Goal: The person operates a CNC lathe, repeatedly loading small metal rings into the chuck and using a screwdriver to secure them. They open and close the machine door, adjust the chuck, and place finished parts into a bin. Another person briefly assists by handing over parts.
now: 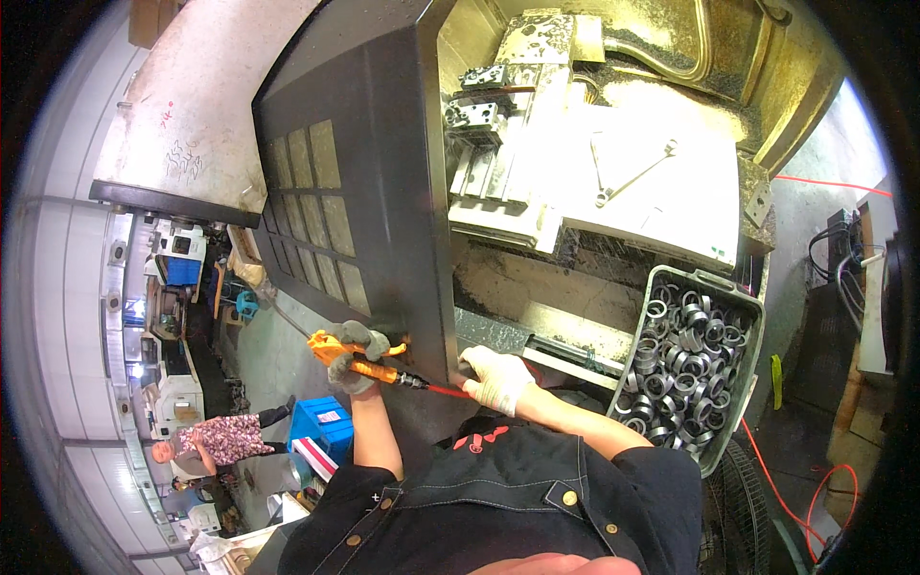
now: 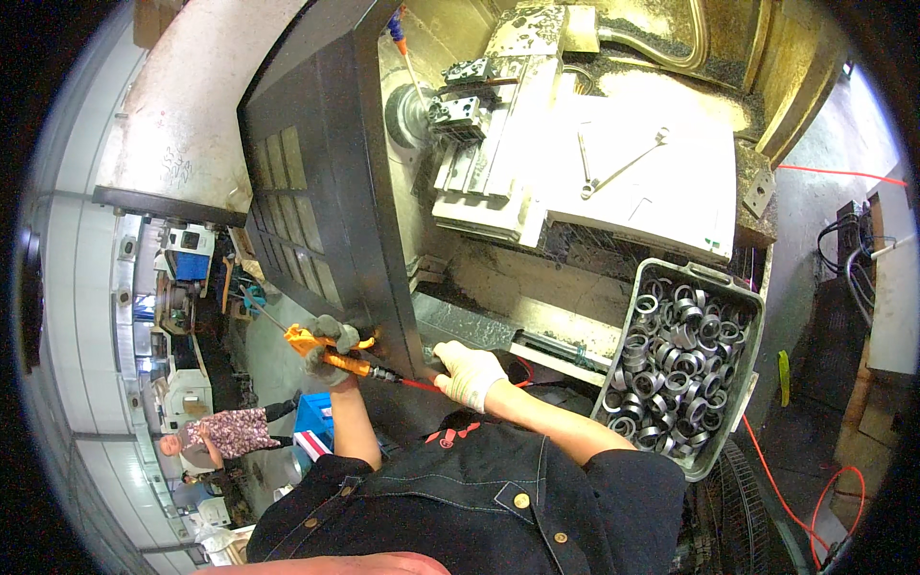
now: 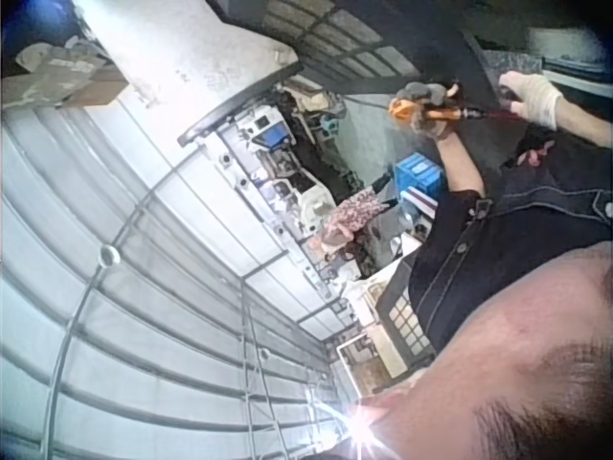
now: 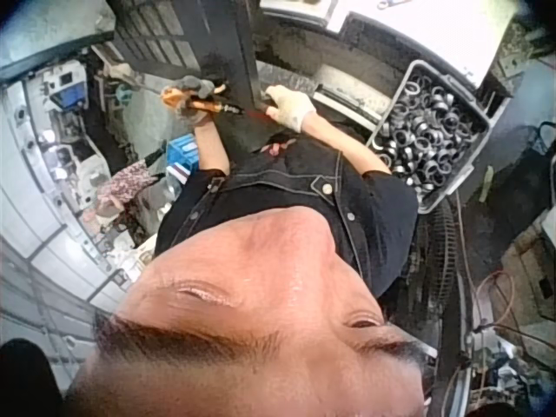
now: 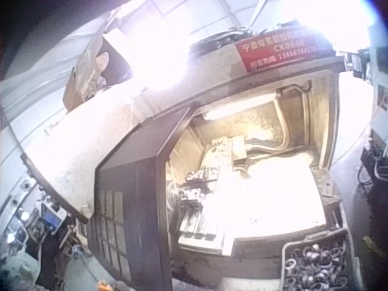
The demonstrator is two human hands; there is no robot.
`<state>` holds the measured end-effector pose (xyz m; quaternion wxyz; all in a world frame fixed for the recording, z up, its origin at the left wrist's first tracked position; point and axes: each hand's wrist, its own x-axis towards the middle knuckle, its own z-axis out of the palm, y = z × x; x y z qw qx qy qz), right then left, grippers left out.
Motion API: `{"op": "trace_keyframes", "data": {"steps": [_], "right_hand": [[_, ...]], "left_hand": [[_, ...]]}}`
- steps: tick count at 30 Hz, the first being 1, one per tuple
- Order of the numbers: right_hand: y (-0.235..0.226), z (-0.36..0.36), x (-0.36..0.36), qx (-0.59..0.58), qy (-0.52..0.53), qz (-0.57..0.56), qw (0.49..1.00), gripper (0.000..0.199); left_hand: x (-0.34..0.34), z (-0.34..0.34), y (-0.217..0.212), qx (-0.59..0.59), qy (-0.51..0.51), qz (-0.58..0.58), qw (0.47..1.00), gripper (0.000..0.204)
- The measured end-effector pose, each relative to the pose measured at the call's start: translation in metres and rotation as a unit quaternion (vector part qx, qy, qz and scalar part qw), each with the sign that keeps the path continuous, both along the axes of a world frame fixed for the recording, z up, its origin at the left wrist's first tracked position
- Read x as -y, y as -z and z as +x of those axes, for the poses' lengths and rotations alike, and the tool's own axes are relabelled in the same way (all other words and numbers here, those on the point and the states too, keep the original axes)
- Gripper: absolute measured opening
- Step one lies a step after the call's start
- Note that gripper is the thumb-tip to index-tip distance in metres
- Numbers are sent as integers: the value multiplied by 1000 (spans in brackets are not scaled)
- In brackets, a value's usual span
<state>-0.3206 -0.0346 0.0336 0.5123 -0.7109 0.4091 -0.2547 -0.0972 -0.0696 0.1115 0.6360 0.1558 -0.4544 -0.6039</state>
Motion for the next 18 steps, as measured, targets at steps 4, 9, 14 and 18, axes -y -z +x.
{"op": "trace_keyframes", "data": {"steps": [4, 9, 14, 18], "right_hand": [[0, -2, 0, 3, 4, 2, 1000, 35], [-4, 0, -1, -15, -16, 9, 1000, 37], [-19, 15, -5, -37, -21, 19, 999, 29], [22, 42, -24, 76, 25, 38, 996, 21]], "left_hand": [[-1, -1, 1, -5, -2, 9, 1000, 31], [-10, 5, 2, -12, -13, 20, 1000, 28], [-22, 6, -13, -6, -77, 74, 994, 27], [-30, 23, -30, 49, -101, 0, 994, 36]]}}
